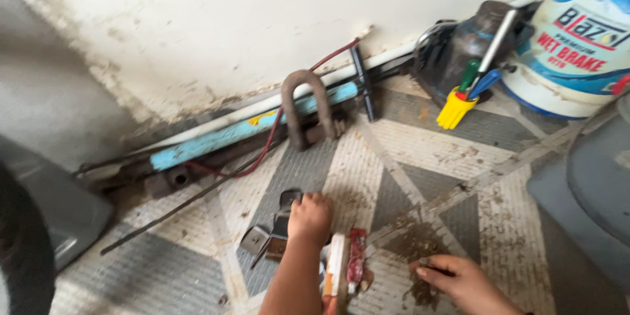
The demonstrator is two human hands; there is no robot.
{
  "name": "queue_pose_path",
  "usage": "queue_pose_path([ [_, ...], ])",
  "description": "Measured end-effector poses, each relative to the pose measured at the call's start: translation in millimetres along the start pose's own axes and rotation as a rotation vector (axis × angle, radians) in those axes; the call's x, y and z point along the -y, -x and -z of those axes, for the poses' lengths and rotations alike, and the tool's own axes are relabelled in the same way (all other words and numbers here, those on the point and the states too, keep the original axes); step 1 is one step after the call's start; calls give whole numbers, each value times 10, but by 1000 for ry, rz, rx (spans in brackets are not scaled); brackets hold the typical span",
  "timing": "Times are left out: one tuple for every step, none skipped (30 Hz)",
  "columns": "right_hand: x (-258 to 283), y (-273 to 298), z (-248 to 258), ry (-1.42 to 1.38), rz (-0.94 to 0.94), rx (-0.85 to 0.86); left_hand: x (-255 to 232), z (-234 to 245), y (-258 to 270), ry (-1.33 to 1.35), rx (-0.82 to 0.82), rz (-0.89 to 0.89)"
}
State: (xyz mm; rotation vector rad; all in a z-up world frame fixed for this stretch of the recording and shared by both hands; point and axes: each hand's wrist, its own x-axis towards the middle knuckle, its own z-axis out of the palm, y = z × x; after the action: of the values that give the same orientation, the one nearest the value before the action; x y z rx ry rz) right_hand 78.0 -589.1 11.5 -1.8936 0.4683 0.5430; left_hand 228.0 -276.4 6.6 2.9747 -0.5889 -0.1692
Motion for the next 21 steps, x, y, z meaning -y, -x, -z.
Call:
queue_pose_path([
  [45,5,17,-117,21,-3,-24,58,-18,44,2,40],
  [123,40,20,-231,39,-4,-50,131,2,92,6,84],
  [243,97,8,-344,58,-6,-104,225,28,140,10,128],
  [415,175,55,-391,40,-58,-216,331,69,335,-169,138],
  [620,284,146,-439,23,-111,-339,455,152,531,-347,148],
  [837,413,176,-494,14,-162,-411,639,196,720,-530,150],
  [1032,577,168,-553,172,-238,-563,803,321,949,-420,201],
  [1224,734,172,-604,331,-311,-788,954,471,1177,-301,256],
  [1396,892,167,-654,489,-384,-989,1120,572,1377,-238,201],
  [1545,1043,174,-685,628,-393,-1171,1263,723,1574,-163,153],
  [1697,1149,213,-715,768,-400,-1313,1395,857,1523,-125,213],
  [1780,1279,211,-746,901,-405,-1449,1487,1050,1468,-83,277],
  [1804,1425,184,-665,942,-462,-1563,1564,1187,1412,-40,340],
  [1809,1537,159,-582,980,-514,-1662,1626,1265,1492,-87,306],
  [1803,1592,131,-498,1016,-564,-1749,1663,1338,1571,-136,270],
  [1759,1627,69,-489,1036,-584,-1777,1683,1376,1646,-185,227],
  [1683,1667,-11,-479,1056,-604,-1760,1690,1390,1560,-169,184],
  [1613,1683,-38,-459,1069,-628,-1765,1687,1399,1484,-143,144],
  [1562,1663,-57,-400,1062,-617,-1761,1682,1388,1408,-118,103],
  [1511,1649,-87,-341,1060,-615,-1750,1678,1352,1375,-210,-28],
  [1480,1630,-101,-283,1057,-611,-1734,1675,1315,1338,-301,-159],
])
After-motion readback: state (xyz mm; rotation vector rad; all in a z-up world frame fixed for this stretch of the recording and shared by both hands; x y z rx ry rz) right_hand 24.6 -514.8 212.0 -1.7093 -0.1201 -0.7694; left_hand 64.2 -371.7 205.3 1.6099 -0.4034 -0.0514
